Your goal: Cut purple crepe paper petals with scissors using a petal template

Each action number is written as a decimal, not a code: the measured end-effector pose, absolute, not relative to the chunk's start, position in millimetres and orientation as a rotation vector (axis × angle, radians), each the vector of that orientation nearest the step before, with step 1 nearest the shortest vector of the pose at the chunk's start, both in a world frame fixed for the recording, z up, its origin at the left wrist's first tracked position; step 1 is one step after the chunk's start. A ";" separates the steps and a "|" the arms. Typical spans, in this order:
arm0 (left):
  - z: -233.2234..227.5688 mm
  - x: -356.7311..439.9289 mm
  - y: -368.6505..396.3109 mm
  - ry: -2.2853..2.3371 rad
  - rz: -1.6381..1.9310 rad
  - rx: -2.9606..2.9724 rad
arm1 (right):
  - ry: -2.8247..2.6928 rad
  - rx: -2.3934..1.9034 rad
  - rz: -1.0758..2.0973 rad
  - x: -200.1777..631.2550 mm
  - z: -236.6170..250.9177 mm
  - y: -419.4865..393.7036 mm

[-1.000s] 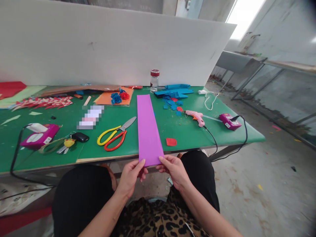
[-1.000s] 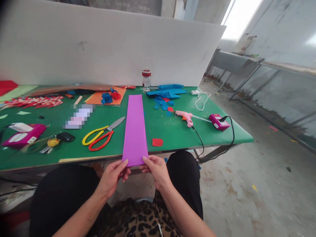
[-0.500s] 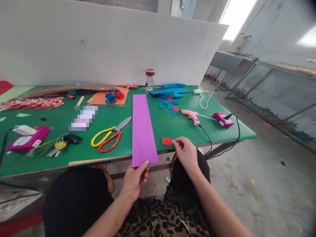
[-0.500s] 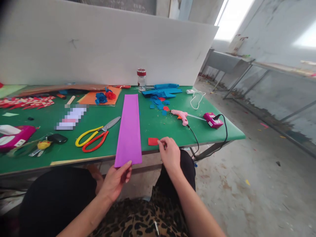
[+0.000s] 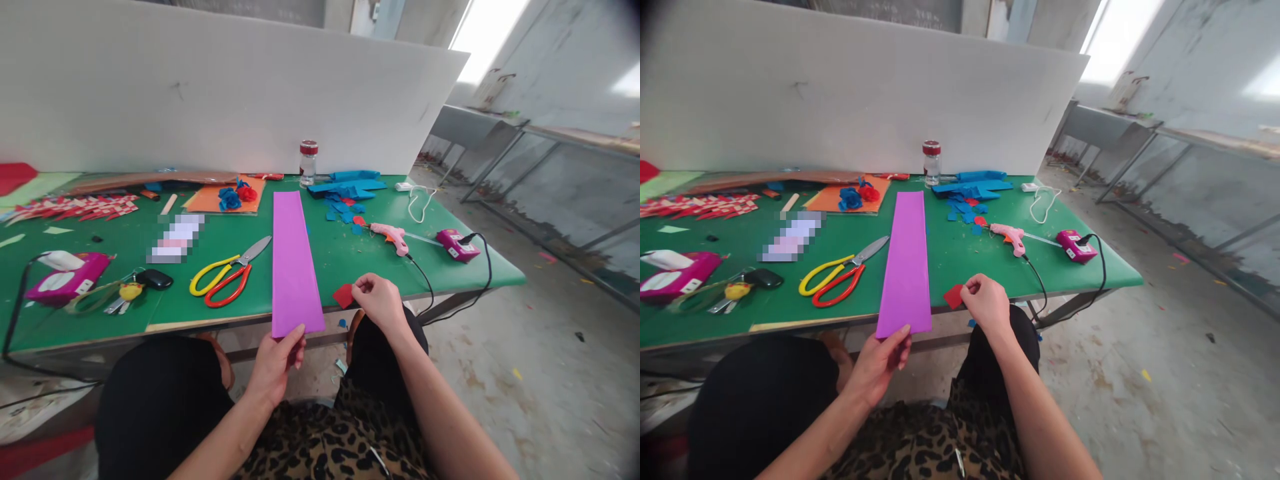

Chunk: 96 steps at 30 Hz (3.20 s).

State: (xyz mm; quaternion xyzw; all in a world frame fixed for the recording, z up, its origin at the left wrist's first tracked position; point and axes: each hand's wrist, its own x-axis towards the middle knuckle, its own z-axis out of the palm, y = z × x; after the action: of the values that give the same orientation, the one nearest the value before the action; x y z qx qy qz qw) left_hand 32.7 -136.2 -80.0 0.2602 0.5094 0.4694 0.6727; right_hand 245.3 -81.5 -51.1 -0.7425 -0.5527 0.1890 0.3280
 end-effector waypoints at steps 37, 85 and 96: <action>-84.8 46.1 -139.6 1.056 0.926 0.697 | -0.461 -1.271 1.182 148.5 -72.9 -136.3; -5.1 9.3 -72.4 1.410 0.342 2.441 | -0.560 -1.230 1.383 148.3 -83.3 -135.0; -5.2 18.9 -76.5 1.494 0.198 2.397 | -0.504 -1.123 1.465 148.4 -84.8 -136.2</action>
State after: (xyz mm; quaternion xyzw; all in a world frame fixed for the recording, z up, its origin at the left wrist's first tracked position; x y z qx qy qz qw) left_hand 18.9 -76.5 -5.2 0.8364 0.5213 0.0690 0.1547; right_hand 148.4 -136.2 -84.8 -0.4797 -0.2152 0.6257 0.5763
